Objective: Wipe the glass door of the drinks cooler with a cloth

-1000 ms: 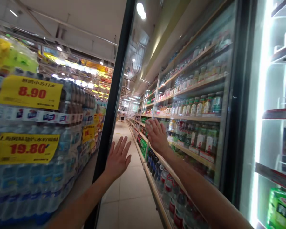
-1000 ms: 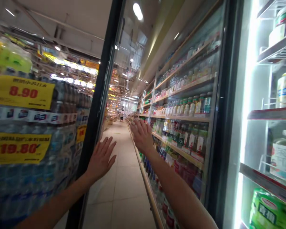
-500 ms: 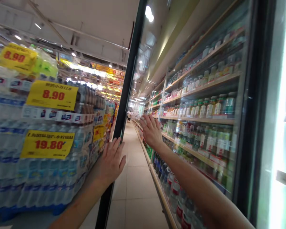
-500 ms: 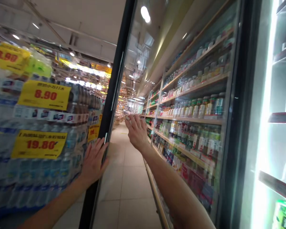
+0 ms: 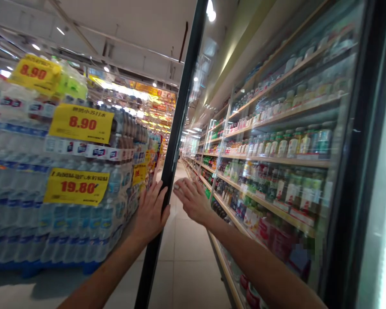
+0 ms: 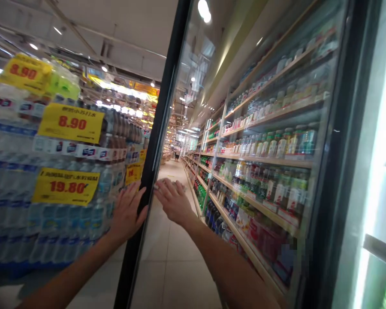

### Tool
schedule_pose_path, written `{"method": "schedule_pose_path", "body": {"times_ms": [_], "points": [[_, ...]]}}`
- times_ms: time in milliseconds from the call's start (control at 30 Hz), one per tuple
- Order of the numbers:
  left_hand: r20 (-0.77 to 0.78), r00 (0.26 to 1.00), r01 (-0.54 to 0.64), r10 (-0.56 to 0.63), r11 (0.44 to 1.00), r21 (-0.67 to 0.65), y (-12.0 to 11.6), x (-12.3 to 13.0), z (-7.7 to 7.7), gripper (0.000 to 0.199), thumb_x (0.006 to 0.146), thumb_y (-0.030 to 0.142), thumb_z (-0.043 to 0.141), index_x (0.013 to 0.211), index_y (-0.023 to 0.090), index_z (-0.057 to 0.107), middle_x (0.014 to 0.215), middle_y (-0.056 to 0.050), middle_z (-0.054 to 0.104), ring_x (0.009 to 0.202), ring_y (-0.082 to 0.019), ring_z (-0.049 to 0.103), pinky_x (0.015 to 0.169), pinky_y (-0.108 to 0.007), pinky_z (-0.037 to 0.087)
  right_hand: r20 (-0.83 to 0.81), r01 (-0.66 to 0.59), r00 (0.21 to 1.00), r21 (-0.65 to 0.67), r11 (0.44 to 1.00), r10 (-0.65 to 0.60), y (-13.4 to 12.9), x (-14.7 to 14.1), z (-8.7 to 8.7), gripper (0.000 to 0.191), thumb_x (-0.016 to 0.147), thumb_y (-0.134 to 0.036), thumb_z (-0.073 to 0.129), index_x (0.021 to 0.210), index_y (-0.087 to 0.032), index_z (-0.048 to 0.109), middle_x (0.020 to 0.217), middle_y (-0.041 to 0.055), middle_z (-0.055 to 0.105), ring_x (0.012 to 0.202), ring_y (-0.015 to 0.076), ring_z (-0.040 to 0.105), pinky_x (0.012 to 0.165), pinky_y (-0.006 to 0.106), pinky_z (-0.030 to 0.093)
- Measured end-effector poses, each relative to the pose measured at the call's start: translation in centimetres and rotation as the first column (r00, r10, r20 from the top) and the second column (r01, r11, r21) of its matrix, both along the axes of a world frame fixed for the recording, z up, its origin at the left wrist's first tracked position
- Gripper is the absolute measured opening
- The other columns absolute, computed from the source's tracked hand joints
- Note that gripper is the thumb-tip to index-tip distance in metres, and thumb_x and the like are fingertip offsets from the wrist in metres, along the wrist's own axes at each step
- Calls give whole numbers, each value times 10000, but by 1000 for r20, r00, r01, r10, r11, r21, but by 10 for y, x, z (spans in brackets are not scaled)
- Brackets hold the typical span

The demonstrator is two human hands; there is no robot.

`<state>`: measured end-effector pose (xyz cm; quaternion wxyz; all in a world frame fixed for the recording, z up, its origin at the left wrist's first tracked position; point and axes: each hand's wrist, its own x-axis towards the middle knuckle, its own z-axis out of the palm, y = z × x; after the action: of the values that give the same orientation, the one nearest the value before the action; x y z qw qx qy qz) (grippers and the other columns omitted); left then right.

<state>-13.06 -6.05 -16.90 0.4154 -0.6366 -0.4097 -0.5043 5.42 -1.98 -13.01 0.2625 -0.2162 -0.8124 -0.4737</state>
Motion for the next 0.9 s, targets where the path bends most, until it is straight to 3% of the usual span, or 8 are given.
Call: {"method": "schedule_pose_path", "body": {"times_ms": [133, 200, 267, 367, 533, 700, 767, 900], "points": [[-53, 998, 29, -29, 1000, -5, -5, 12, -10, 560, 828, 211, 463, 1358, 137, 299, 1390, -158, 389, 1344, -262, 259, 1081, -482, 233, 258, -48, 964, -60, 997, 62, -14, 30, -53, 473, 864, -274, 413, 1335, -234, 397, 1451, 41, 343, 1353, 223, 237, 1069, 456, 248], [-84, 995, 52, -54, 998, -25, -7, 23, -15, 540, 828, 203, 458, 1344, 130, 319, 1375, -158, 410, 1342, -253, 265, 1083, -469, 235, 176, -9, 984, -33, 999, 15, -18, 51, -54, 479, 848, -247, 437, 1327, -250, 407, 1429, 41, 382, 1350, 219, 246, 1081, 464, 212], [-97, 992, 77, -83, 995, -57, -8, 35, -20, 519, 830, 197, 450, 1333, 131, 337, 1375, -152, 413, 1345, -244, 261, 1086, -459, 232, -49, 72, 996, 32, 997, -70, -18, 72, -42, 505, 816, -196, 473, 1316, -255, 424, 1395, 62, 427, 1345, 239, 259, 1090, 494, 153], [-94, 988, 116, -127, 987, -115, -9, 56, -27, 500, 834, 198, 439, 1323, 134, 356, 1390, -143, 397, 1354, -235, 239, 1095, -452, 218, -281, 167, 950, 99, 981, -134, -20, 101, -39, 506, 778, -144, 506, 1274, -238, 477, 1356, 98, 465, 1340, 264, 270, 1084, 505, 142], [-142, 972, 156, -188, 966, -206, -5, 85, -35, 492, 830, 204, 432, 1314, 134, 380, 1405, -138, 376, 1358, -241, 223, 1094, -462, 216, -88, 158, 984, 8, 987, -156, -35, 135, -82, 490, 772, -142, 516, 1240, -286, 503, 1292, 49, 531, 1289, 220, 354, 1096, 464, 156], [-185, 959, 171, -215, 959, -226, 2, 112, -36, 474, 834, 204, 433, 1300, 125, 397, 1402, -139, 380, 1355, -243, 233, 1099, -459, 193, -418, 253, 885, 65, 965, -204, -28, 146, -54, 479, 792, -162, 494, 1260, -260, 487, 1369, 97, 440, 1341, 261, 271, 1080, 511, 165], [-208, 948, 194, -240, 956, -220, 3, 124, -35, 469, 838, 201, 427, 1301, 125, 396, 1401, -137, 383, 1356, -238, 231, 1101, -456, 187, -479, 281, 852, 73, 957, -213, -26, 149, -51, 481, 798, -171, 492, 1274, -242, 475, 1387, 112, 413, 1361, 274, 224, 1078, 513, 171], [-254, 923, 248, -291, 951, -187, 5, 141, -32, 479, 839, 188, 418, 1315, 141, 377, 1396, -124, 395, 1362, -222, 215, 1106, -446, 179, -339, 257, 911, 16, 966, -237, -37, 158, -94, 478, 787, -146, 495, 1247, -275, 497, 1341, 75, 474, 1349, 242, 255, 1095, 481, 153]]}}
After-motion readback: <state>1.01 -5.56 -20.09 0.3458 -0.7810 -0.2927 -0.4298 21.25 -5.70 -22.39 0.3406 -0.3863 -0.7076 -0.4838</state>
